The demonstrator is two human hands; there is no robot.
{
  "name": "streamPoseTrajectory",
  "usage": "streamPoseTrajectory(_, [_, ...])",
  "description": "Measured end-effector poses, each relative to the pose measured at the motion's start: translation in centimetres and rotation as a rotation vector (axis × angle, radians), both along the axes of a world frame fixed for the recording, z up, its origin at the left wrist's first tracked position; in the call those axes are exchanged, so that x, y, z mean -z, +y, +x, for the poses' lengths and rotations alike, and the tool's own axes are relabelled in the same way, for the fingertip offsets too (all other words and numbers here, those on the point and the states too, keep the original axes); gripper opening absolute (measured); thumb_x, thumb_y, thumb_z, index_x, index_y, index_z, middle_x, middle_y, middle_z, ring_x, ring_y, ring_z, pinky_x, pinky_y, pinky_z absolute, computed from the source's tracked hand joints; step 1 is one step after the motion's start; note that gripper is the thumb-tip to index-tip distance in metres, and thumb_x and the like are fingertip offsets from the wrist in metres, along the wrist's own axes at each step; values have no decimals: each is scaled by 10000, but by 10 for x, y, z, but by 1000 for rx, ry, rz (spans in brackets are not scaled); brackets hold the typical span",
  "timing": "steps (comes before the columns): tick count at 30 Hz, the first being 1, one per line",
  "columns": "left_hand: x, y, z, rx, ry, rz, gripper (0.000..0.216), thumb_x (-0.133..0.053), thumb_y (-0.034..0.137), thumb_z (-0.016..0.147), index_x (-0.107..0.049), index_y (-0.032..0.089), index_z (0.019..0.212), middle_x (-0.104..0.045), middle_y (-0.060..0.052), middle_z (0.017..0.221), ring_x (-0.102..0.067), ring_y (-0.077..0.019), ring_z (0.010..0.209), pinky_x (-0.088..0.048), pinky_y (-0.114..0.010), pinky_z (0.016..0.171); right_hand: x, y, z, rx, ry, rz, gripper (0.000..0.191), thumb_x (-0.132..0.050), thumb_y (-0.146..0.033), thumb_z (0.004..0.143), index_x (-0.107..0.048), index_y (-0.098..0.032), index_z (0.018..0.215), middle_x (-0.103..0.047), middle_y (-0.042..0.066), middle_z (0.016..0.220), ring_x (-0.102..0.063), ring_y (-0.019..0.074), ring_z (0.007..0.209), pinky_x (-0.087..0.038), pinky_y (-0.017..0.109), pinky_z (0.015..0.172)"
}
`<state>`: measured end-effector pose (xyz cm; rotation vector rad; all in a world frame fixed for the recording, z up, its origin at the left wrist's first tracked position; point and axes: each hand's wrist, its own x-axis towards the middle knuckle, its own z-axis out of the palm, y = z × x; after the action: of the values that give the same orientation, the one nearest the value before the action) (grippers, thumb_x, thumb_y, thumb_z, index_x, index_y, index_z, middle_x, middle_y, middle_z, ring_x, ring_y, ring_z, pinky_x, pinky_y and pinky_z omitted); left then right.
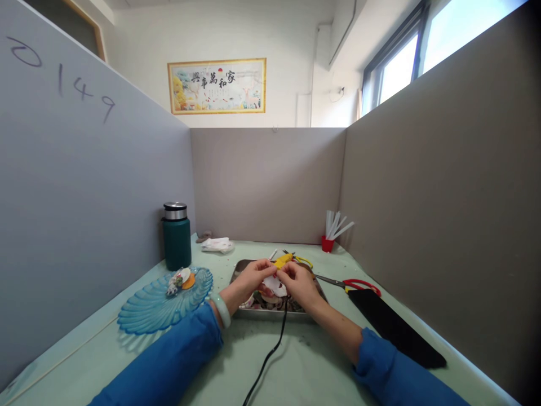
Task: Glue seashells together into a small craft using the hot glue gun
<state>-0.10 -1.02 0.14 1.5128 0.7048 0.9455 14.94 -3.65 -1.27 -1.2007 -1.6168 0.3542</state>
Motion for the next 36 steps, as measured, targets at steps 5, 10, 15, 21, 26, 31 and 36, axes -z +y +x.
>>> streamPoseTrajectory(5, [2,3,-1,15,-1,15,354,-658,459,679,-523,139,746,-543,-6,619,-530,-106,497,-469,-220,413,-1,-2,-1,-3,3,6,240,-528,-373,767,-500,-181,624,-539,-30,546,-487,113,510,-335,208,494])
streamPoseTrajectory(10, [2,3,-2,8,-13,29,369,-663,469,667,-520,138,744,-532,0,617,-517,-92,489,-453,-197,404,-1,-3,-1,-19,14,-1,242,-531,-376,772,-504,-178,636,-532,-33,551,-485,111,516,-338,209,499])
streamPoseTrajectory(15, [3,4,-1,-33,-33,41,379,-658,482,664,-523,137,745,-529,5,609,-524,-92,486,-444,-185,400,0,-1,0,-50,17,-2,249,-520,-402,789,-523,-176,684,-547,-27,592,-499,115,544,-353,214,518])
streamPoseTrajectory(21, [2,5,-1,-93,-56,10,393,-680,479,636,-517,137,743,-532,16,603,-528,-91,465,-428,-180,390,-5,-8,-4,-34,-55,35,200,-610,-350,732,-549,-177,811,-600,-6,722,-532,125,608,-383,230,575])
streamPoseTrajectory(26, [0,3,0,-97,-38,-2,378,-674,462,652,-523,132,758,-552,2,621,-538,-104,479,-454,-206,393,-7,-15,-6,14,-170,122,123,-580,-282,758,-545,-180,816,-582,-5,718,-511,122,599,-376,231,574])
streamPoseTrajectory(31, [0,0,1,-82,-22,-13,372,-673,459,658,-525,130,751,-558,-8,624,-544,-109,489,-463,-214,401,-4,-12,-6,61,-228,160,84,-520,-262,804,-545,-181,803,-584,8,723,-519,129,625,-376,228,583])
streamPoseTrajectory(36, [0,0,1,-86,-12,-22,394,-684,478,639,-521,133,738,-549,-6,613,-536,-107,471,-467,-222,405,-4,-12,-5,85,-269,168,91,-508,-268,813,-540,-185,793,-589,13,731,-523,132,625,-369,226,575])
